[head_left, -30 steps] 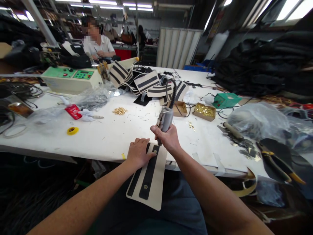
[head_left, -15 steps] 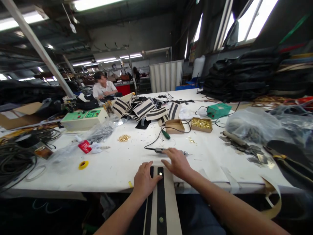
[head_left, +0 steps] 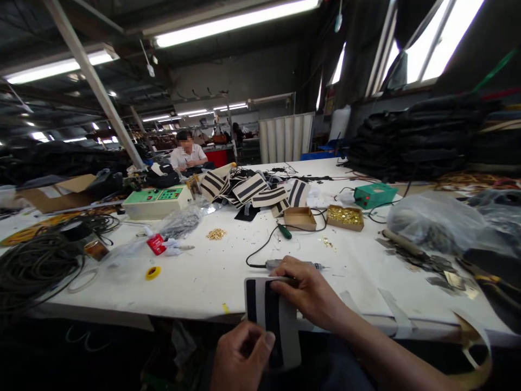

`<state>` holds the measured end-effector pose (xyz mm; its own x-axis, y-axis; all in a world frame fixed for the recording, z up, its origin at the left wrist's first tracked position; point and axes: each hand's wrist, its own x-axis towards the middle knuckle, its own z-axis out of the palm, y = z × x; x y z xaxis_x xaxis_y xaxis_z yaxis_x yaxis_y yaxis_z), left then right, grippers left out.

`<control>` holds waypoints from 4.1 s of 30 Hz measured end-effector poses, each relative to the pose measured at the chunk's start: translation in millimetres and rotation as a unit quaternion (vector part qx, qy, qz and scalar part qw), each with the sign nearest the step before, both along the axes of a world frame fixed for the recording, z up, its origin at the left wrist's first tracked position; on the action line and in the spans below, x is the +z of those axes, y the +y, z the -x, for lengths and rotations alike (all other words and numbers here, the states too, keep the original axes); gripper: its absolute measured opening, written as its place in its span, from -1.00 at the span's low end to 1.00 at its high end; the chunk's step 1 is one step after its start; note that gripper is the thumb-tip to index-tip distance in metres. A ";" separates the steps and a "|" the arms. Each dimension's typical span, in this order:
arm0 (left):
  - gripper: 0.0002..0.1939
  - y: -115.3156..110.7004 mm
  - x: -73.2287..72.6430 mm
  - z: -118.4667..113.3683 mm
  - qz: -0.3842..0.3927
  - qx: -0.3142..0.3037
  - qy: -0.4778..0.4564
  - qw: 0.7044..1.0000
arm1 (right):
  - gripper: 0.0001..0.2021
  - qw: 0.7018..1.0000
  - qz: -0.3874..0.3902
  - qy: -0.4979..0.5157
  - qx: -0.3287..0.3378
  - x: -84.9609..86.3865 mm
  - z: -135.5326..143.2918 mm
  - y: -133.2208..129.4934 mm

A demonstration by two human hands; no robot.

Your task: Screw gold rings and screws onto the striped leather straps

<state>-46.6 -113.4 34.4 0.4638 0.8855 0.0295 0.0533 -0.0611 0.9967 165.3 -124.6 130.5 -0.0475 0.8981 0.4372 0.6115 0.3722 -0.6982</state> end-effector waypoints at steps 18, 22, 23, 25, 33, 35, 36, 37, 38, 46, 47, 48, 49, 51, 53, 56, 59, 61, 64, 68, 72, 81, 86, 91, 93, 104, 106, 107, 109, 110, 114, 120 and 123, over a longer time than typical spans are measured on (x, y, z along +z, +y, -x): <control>-0.52 -11.3 35.2 6.0 0.263 0.079 -0.140 0.951 | -0.73 0.991 -0.119 -0.060 -0.028 -42.5 32.6 -42.0; -0.50 -10.6 30.3 4.5 0.097 0.085 -0.014 0.992 | -0.82 0.987 -0.115 -0.079 -0.081 -51.0 41.0 -35.1; -0.50 -10.6 30.0 4.1 0.071 0.090 0.005 0.993 | -0.86 0.988 -0.108 -0.076 -0.085 -52.1 43.0 -33.8; -0.50 -10.6 29.4 3.3 0.036 0.089 0.030 0.995 | -0.93 0.992 -0.068 -0.048 -0.091 -52.1 46.2 -31.7; -0.53 -1.8 29.5 3.2 0.106 0.051 0.015 0.993 | -0.89 0.999 0.007 -0.018 0.040 -48.5 25.6 -22.4; -0.49 1.6 28.6 3.9 0.179 0.025 -0.013 0.984 | -0.94 0.992 0.002 -0.071 0.107 -46.5 14.1 -19.6; -0.48 2.8 27.8 4.3 0.207 0.012 -0.027 0.978 | -0.94 0.986 0.011 -0.099 0.135 -44.4 9.3 -18.1; -0.48 3.8 26.7 4.6 0.226 0.000 -0.037 0.973 | -0.94 0.979 0.022 -0.128 0.158 -41.9 5.5 -16.6; -0.48 4.3 25.3 5.0 0.236 -0.006 -0.046 0.971 | -0.95 0.971 0.032 -0.158 0.175 -39.3 2.9 -15.3; -0.50 -0.1 18.4 7.0 0.309 0.037 -0.108 0.944 | -0.80 0.942 -0.091 -0.283 0.155 -39.2 7.8 -14.1; -0.51 -1.1 18.3 6.9 0.313 0.040 -0.117 0.942 | -0.82 0.943 -0.105 -0.279 0.150 -40.9 8.9 -15.0; -0.52 -2.1 18.0 6.7 0.316 0.043 -0.123 0.940 | -0.83 0.944 -0.117 -0.273 0.145 -42.4 9.9 -15.9; -0.52 -3.1 17.7 6.4 0.317 0.045 -0.129 0.939 | -0.85 0.945 -0.123 -0.268 0.140 -43.5 10.9 -16.8; -0.54 -4.5 16.9 5.6 0.312 0.053 -0.132 0.939 | -0.87 0.949 -0.130 -0.257 0.128 -44.7 13.3 -18.5; -0.56 -5.2 16.1 4.8 0.289 0.065 -0.125 0.947 | -0.88 0.953 -0.133 -0.246 0.116 -44.9 15.8 -20.0; -0.57 -5.3 16.6 3.5 0.263 0.083 -0.125 0.953 | -0.89 0.957 -0.142 -0.230 0.102 -45.1 17.5 -22.0; -0.56 -5.5 19.2 2.1 0.292 0.075 -0.151 0.941 | -0.89 0.961 -0.152 -0.207 0.099 -45.7 16.0 -23.8; -0.55 -5.6 21.2 1.1 0.313 0.058 -0.159 0.934 | -0.89 0.964 -0.155 -0.185 0.107 -46.2 13.9 -25.0; -0.53 -4.7 23.8 -0.1 0.329 0.045 -0.168 0.928 | -0.89 0.965 -0.150 -0.177 0.124 -47.1 11.2 -27.4; -0.53 -0.8 26.8 -0.2 0.327 0.060 -0.174 0.927 | -0.84 0.965 -0.135 -0.175 0.142 -49.2 8.8 -33.2; -0.47 1.1 29.3 3.2 0.323 0.052 -0.160 0.931 | -0.75 0.987 -0.126 -0.091 0.039 -51.3 5.4 -37.5; -0.53 -0.6 28.4 9.8 0.244 -0.044 -0.185 0.951 | -0.62 0.864 0.307 0.399 0.019 -65.0 7.3 -40.4; -0.54 23.6 36.5 4.7 0.263 0.082 -0.292 0.916 | -0.68 0.891 0.295 0.338 0.070 -72.6 9.0 -48.5; -0.54 31.4 31.9 -0.5 0.228 0.064 -0.211 0.948 | -0.77 0.970 0.167 0.174 -0.022 -54.9 -0.4 -45.0; -0.55 28.8 30.6 -1.9 0.170 0.069 -0.149 0.972 | -0.83 0.990 0.035 0.101 -0.088 -42.8 -1.9 -39.9; -0.59 9.8 40.7 6.0 -0.048 0.024 0.010 0.999 | -0.91 0.987 -0.079 -0.135 -0.048 -12.9 33.7 -0.6; -0.60 8.8 40.8 6.9 -0.085 0.024 0.032 0.996 | -0.92 0.984 -0.093 -0.142 -0.053 -16.8 35.1 0.0; -0.60 8.9 41.1 7.1 -0.096 0.027 0.038 0.994 | -0.91 0.982 -0.109 -0.147 -0.052 -19.0 35.0 -0.2; -0.60 10.1 41.7 7.1 -0.098 0.038 0.041 0.994 | -0.86 0.975 -0.151 -0.158 -0.043 -23.0 33.4 -0.9; -0.59 11.0 42.0 7.2 -0.091 0.044 0.041 0.994 | -0.83 0.971 -0.170 -0.165 -0.038 -24.5 31.9 -1.0; -0.57 14.1 41.6 8.9 -0.033 0.045 0.024 0.998 | -0.80 0.968 -0.184 -0.172 -0.013 -27.3 24.0 0.2; -0.51 15.5 38.5 10.2 0.033 0.038 -0.009 0.999 | -0.88 0.988 -0.134 -0.082 0.012 -26.0 21.4 1.8; -0.50 16.1 38.4 10.3 0.044 0.027 -0.014 0.999 | -0.86 0.985 -0.133 -0.103 0.025 -24.8 21.5 2.0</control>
